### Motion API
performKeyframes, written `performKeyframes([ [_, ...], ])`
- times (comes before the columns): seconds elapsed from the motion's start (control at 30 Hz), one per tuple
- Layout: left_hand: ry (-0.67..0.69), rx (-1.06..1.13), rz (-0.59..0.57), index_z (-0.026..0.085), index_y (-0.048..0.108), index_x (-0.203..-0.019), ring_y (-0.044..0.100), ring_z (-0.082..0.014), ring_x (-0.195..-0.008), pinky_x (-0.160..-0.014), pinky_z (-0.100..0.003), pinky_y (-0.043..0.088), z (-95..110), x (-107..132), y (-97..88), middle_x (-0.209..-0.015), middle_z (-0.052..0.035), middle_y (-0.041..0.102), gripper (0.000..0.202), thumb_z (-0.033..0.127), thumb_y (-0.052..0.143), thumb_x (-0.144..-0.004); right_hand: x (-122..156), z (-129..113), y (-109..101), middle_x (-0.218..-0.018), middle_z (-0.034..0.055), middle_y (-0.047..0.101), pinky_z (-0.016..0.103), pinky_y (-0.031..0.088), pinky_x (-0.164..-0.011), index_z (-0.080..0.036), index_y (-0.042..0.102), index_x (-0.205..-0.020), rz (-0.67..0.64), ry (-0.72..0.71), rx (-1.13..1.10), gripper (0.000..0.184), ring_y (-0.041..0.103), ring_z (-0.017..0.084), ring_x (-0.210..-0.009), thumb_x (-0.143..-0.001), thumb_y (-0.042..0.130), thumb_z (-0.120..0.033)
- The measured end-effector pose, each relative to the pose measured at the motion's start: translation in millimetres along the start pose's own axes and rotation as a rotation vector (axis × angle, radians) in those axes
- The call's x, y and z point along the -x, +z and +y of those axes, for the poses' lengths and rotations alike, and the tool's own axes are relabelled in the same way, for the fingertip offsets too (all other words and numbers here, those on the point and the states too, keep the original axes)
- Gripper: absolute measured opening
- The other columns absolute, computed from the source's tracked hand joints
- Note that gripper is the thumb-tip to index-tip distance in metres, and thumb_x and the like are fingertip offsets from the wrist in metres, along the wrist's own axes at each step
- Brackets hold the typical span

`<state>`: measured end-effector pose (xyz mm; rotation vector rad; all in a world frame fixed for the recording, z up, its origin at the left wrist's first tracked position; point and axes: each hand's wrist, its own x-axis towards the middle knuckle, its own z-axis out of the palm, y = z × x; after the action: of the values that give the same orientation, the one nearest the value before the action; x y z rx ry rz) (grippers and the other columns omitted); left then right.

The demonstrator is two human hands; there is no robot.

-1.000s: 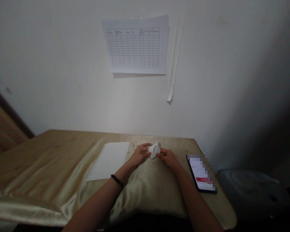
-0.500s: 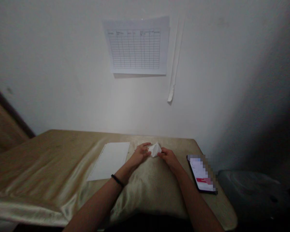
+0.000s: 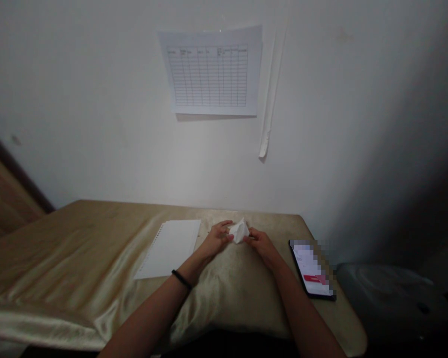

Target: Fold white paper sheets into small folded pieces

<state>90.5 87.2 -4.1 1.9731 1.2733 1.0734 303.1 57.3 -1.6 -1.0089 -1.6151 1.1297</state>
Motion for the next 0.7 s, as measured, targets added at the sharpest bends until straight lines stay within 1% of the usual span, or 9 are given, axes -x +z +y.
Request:
performKeyframes([
  [0.1,0.03,-0.104,0.023,0.022,0.076,-0.084,0.053,-0.027,-0.127,-0.113,-0.051,0.035,1,2,-2.8,-0.133,-0.0064,0.065,0.008,0.028,0.076,-0.078,-1,0,0,-0.103,0.0079,0.076,0.046,0.044,-0.102,-0.02,0.077,-0.095,0.055,0.038,0.055,0.044,0.066,0.03,-0.103,-0.072,0.072,-0.058],
  [0.2,0.061,-0.232,0.068,0.023,0.075,-0.089,0.05,-0.028,-0.128,-0.114,-0.057,0.03,5,6,-5.5,-0.134,-0.0069,0.063,0.011,0.028,0.077,-0.079,-5,4,0,-0.102,0.009,0.077,0.046,0.05,-0.096,-0.021,0.078,-0.099,0.169,0.059,0.049,0.05,0.069,0.03,-0.097,-0.065,0.076,-0.059],
  [0.3,0.115,-0.374,0.074,0.026,0.075,-0.09,0.044,-0.0305,-0.133,-0.115,-0.069,0.016,11,11,-6.9,-0.139,-0.0052,0.058,0.01,0.029,0.077,-0.08,-9,8,-1,-0.107,0.0098,0.077,0.046,0.051,-0.096,-0.022,0.077,-0.104,0.295,0.017,0.04,0.055,0.069,0.03,-0.102,-0.066,0.076,-0.061],
  [0.37,0.162,-0.459,0.07,0.029,0.075,-0.09,0.04,-0.0319,-0.136,-0.114,-0.074,0.006,15,14,-6.9,-0.142,-0.0046,0.055,0.01,0.03,0.077,-0.08,-11,10,-1,-0.109,0.01,0.076,0.046,0.052,-0.096,-0.022,0.077,-0.107,0.336,-0.007,0.051,0.055,0.069,0.03,-0.105,-0.068,0.074,-0.061],
  [0.43,0.212,-0.522,0.052,0.03,0.075,-0.091,0.037,-0.0332,-0.138,-0.113,-0.075,-0.001,18,17,-6.4,-0.144,-0.0047,0.053,0.012,0.031,0.078,-0.079,-11,12,-1,-0.109,0.0102,0.076,0.046,0.053,-0.095,-0.021,0.077,-0.107,0.35,-0.012,0.061,0.054,0.069,0.03,-0.105,-0.07,0.073,-0.06],
  [0.5,0.254,-0.562,0.036,0.03,0.076,-0.091,0.036,-0.0339,-0.139,-0.113,-0.075,-0.004,20,18,-5.8,-0.144,-0.0046,0.053,0.013,0.033,0.08,-0.078,-10,13,1,-0.108,0.0102,0.077,0.046,0.054,-0.094,-0.021,0.077,-0.106,0.356,-0.008,0.071,0.051,0.07,0.03,-0.102,-0.071,0.073,-0.058],
  [0.6,0.282,-0.587,0.028,0.03,0.077,-0.089,0.037,-0.0338,-0.139,-0.113,-0.075,-0.006,21,19,-5.2,-0.144,-0.0046,0.054,0.015,0.034,0.083,-0.076,-10,16,2,-0.106,0.0104,0.077,0.046,0.055,-0.092,-0.021,0.079,-0.102,0.374,0.005,0.09,0.045,0.072,0.03,-0.098,-0.071,0.074,-0.053],
  [0.7,0.275,-0.576,0.019,0.03,0.077,-0.086,0.037,-0.0339,-0.139,-0.113,-0.075,-0.006,22,19,-5.5,-0.143,-0.004,0.054,0.016,0.036,0.085,-0.073,-9,16,1,-0.099,0.0104,0.078,0.047,0.055,-0.091,-0.021,0.08,-0.093,0.39,0.019,0.103,0.04,0.073,0.03,-0.095,-0.068,0.075,-0.052],
])
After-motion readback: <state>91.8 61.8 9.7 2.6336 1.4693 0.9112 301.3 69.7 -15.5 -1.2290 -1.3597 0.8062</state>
